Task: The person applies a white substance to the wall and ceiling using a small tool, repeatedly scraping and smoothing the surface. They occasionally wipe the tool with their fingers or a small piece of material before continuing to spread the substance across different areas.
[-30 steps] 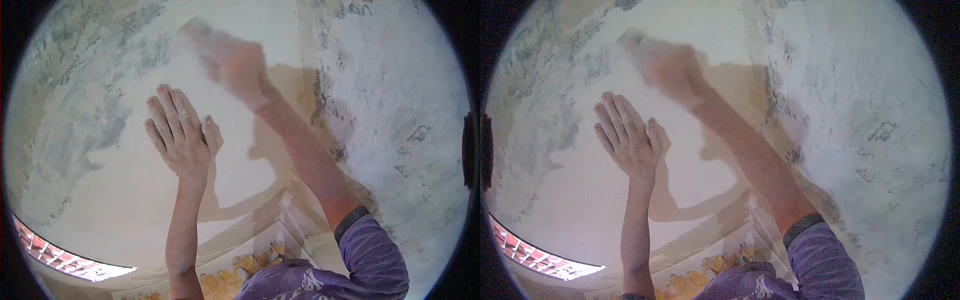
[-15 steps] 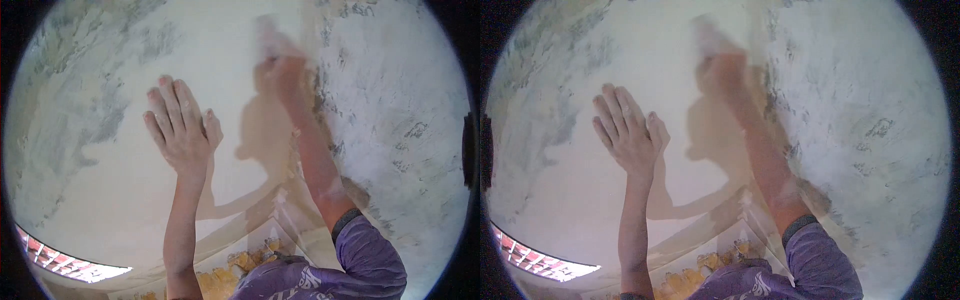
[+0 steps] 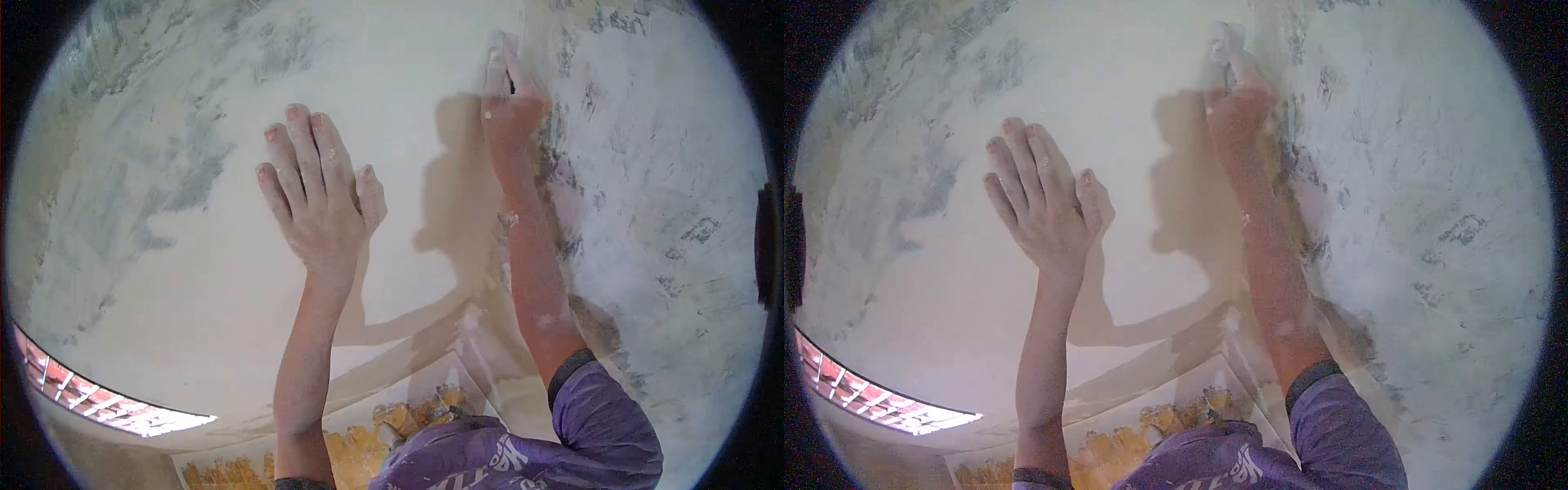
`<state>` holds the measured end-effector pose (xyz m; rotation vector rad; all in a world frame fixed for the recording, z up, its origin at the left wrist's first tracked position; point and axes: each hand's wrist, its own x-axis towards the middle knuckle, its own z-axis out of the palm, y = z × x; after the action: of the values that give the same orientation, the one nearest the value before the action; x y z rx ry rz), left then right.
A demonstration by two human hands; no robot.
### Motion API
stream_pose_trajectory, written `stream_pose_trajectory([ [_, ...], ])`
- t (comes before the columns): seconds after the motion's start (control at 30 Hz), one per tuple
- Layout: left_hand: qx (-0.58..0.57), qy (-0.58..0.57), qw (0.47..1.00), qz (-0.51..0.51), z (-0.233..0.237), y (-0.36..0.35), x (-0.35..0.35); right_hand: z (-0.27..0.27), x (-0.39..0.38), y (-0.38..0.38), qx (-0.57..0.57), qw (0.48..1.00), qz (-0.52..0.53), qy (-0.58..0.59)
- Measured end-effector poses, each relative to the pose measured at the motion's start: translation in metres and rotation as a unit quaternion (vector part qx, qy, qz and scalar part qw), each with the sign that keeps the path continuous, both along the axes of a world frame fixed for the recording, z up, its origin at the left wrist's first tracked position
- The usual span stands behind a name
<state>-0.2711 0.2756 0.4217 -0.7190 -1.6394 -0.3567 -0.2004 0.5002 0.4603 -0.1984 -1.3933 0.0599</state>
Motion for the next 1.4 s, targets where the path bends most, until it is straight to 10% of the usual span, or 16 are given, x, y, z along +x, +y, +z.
stream_pose_trajectory([
  [0.1, 0.011, 0.011, 1.000, -0.016, 0.000, 0.001, -0.001, -0.019, -0.005, -0.027, -0.116, 0.985, 0.111, -0.062],
  [0.23, 0.009, 0.007, 1.000, -0.010, -0.001, 0.004, 0.002, -0.074, -0.034, -0.032, 0.108, 0.975, 0.057, -0.188],
  [0.47, 0.004, 0.005, 1.000, 0.007, -0.001, 0.001, 0.000, -0.030, 0.020, -0.047, -0.305, 0.933, 0.171, -0.083],
  [0.53, 0.008, 0.006, 1.000, 0.002, -0.001, 0.002, 0.000, -0.066, 0.003, -0.049, -0.197, 0.971, 0.103, -0.082],
  [0.6, 0.008, 0.009, 1.000, 0.000, -0.002, 0.002, -0.002, -0.080, 0.008, -0.072, -0.013, 0.951, 0.025, -0.309],
  [0.67, 0.005, 0.009, 1.000, 0.011, -0.002, 0.003, -0.003, -0.076, 0.017, -0.079, -0.080, 0.870, 0.073, -0.482],
  [0.9, 0.000, -0.005, 1.000, 0.007, -0.001, 0.002, 0.001, -0.093, 0.009, -0.020, -0.149, 0.983, 0.021, 0.104],
  [1.03, 0.001, 0.005, 1.000, 0.004, -0.002, 0.002, -0.001, -0.167, -0.024, -0.057, -0.269, 0.924, 0.262, -0.064],
  [1.17, 0.000, 0.012, 1.000, 0.001, -0.002, 0.002, -0.001, -0.223, -0.026, -0.050, 0.115, 0.930, 0.102, -0.333],
  [1.4, -0.001, 0.009, 1.000, 0.005, -0.005, 0.003, -0.002, -0.167, 0.004, -0.039, -0.283, 0.951, 0.097, 0.076],
])
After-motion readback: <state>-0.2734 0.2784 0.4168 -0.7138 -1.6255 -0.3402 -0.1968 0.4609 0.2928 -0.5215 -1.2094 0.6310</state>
